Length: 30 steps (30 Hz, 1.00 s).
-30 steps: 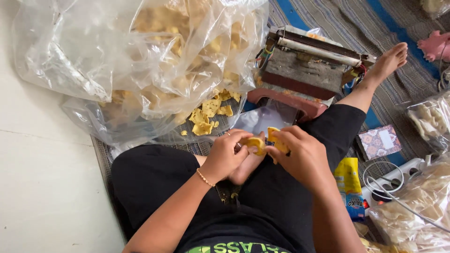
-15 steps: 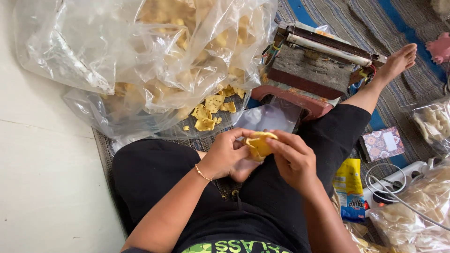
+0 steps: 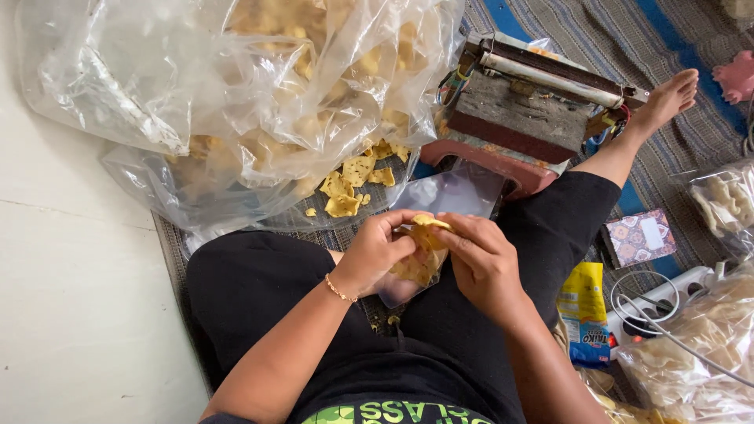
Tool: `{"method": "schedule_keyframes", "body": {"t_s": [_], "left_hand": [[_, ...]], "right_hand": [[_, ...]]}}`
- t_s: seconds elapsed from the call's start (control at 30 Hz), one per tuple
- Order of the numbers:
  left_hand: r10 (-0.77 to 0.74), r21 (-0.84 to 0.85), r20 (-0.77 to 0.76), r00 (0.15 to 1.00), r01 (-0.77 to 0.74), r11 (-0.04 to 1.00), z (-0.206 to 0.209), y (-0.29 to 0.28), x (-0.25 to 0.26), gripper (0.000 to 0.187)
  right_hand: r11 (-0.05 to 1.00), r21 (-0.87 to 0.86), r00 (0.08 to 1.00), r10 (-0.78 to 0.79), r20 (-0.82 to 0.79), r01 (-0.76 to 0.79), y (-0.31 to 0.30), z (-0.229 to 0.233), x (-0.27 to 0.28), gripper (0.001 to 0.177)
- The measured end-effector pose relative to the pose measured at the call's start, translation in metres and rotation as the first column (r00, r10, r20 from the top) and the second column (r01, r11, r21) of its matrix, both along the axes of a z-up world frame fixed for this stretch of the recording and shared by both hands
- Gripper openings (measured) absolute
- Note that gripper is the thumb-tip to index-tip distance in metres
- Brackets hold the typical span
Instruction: Packaging snacks into small plastic bags and sealing them with a heat sealer
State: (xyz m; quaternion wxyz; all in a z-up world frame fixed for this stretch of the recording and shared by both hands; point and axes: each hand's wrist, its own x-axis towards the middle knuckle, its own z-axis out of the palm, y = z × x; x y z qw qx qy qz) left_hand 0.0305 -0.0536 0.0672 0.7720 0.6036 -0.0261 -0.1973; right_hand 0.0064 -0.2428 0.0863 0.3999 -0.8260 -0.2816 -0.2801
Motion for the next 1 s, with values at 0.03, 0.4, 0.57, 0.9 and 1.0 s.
{"method": "schedule_keyframes", "body": {"t_s": [0.03,0.4,0.57,0.9,1.0], "left_hand": [[0.011,-0.009,0.002,1.0,-0.011,1.0,-0.003,0.0,0.0,0.044],[0.02,0.046,0.06,0.998,-0.022,0.999,0.01,0.013,0.005,0.047],[-0.119,0.062,0.017,0.993,0.118,0.991,0.015,0.011,-0.001,0.047],[-0.153,0.232,0.083,0.985,0.131,0.964,0.001,0.017,0.014,0.046],[-0.157,0.275,0.092,0.983,0.126,0.953,-0.006,0.024,0.02,0.042]], "right_hand": [[0.999,-0.035,1.0,-0.007,0.008,0.007,-0.002,0.0,0.001,0.02],[0.915,0.07,0.77,0.374,-0.517,-0.397,-0.006,0.054,-0.008,0.067],[0.792,-0.535,0.922,0.089,-0.377,-0.295,-0.001,0.027,-0.013,0.063],[0.802,-0.489,0.878,0.087,-0.471,-0.342,-0.013,0.022,-0.004,0.032],[0.814,-0.423,0.796,0.077,-0.601,-0.398,-0.019,0.02,-0.003,0.037]]}}
